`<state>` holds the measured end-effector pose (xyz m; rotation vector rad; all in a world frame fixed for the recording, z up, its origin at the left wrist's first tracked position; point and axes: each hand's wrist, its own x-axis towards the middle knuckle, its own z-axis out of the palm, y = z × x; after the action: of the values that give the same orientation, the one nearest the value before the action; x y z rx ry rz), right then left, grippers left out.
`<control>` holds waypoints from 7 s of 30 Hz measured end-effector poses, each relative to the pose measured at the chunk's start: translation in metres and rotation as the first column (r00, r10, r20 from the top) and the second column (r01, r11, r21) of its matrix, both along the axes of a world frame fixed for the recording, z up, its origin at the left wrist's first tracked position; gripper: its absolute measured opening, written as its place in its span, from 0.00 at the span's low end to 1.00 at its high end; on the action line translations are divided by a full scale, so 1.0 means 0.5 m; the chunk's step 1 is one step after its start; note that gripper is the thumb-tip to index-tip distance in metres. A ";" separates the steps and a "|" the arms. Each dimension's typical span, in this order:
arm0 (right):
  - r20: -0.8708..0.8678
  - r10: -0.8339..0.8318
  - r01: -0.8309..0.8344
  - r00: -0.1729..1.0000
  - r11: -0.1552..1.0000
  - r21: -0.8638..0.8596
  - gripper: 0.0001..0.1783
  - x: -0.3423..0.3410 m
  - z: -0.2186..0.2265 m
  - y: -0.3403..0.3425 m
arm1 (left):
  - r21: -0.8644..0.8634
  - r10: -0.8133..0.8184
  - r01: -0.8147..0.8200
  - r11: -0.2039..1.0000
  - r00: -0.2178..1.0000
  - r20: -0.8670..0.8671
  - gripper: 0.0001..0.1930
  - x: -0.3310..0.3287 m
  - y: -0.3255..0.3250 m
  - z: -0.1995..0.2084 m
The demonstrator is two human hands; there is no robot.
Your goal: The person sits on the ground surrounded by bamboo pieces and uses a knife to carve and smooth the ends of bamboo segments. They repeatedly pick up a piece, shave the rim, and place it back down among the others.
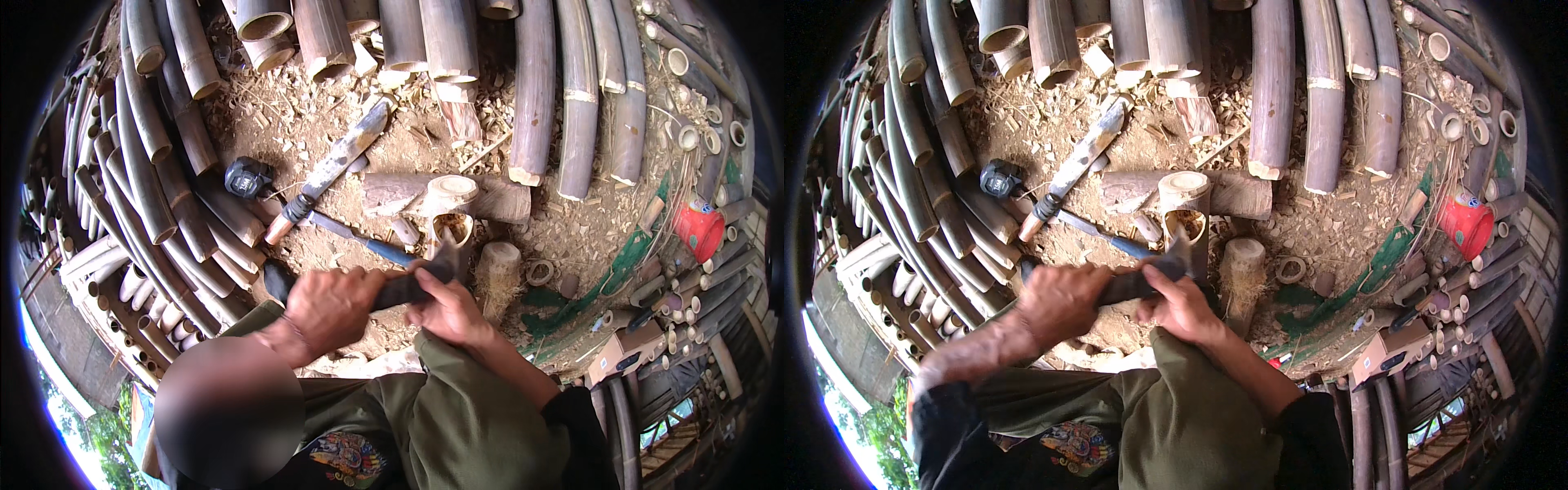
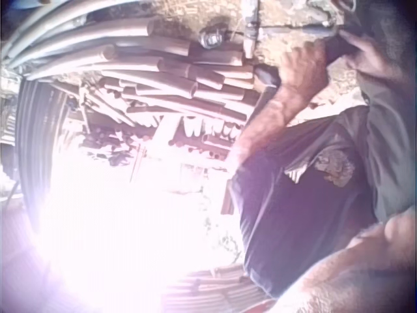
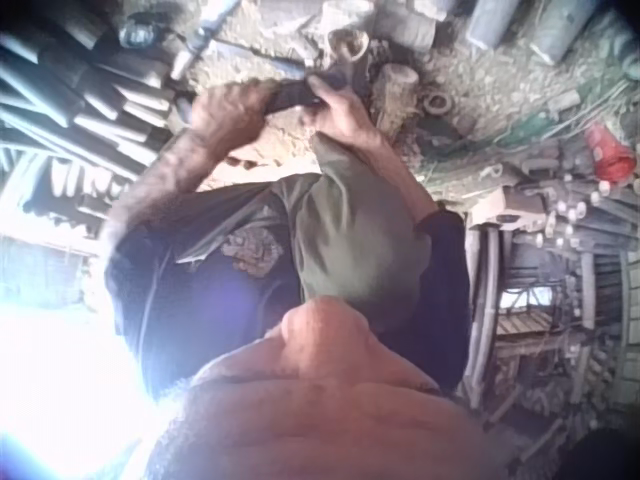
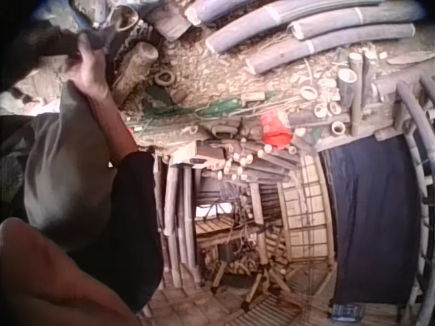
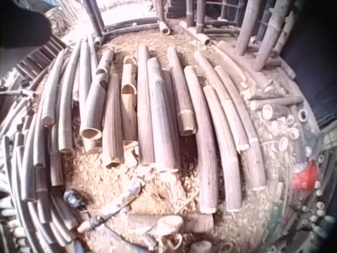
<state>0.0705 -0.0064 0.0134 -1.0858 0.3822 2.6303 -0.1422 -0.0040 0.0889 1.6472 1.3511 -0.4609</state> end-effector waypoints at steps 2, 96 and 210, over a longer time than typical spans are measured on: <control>-0.135 -0.055 0.052 0.989 0.998 -0.022 0.16 -0.010 -0.015 -0.002 | -0.062 -0.155 0.155 0.986 0.988 0.010 0.12 -0.032 0.086 0.016; -0.234 -0.101 0.078 0.967 0.991 -0.106 0.19 -0.003 0.005 0.022 | -0.172 -0.329 0.330 0.928 0.944 0.032 0.08 -0.033 0.166 -0.018; 0.989 0.082 -0.463 0.121 -0.877 0.129 0.13 0.102 0.131 0.311 | -0.948 0.559 0.168 -0.269 -0.775 -0.296 0.17 0.382 0.005 -0.143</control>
<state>0.1218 0.1490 0.0788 -0.7221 -3.4071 1.2428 0.0488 -0.0016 0.0176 -0.7631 0.5167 1.1910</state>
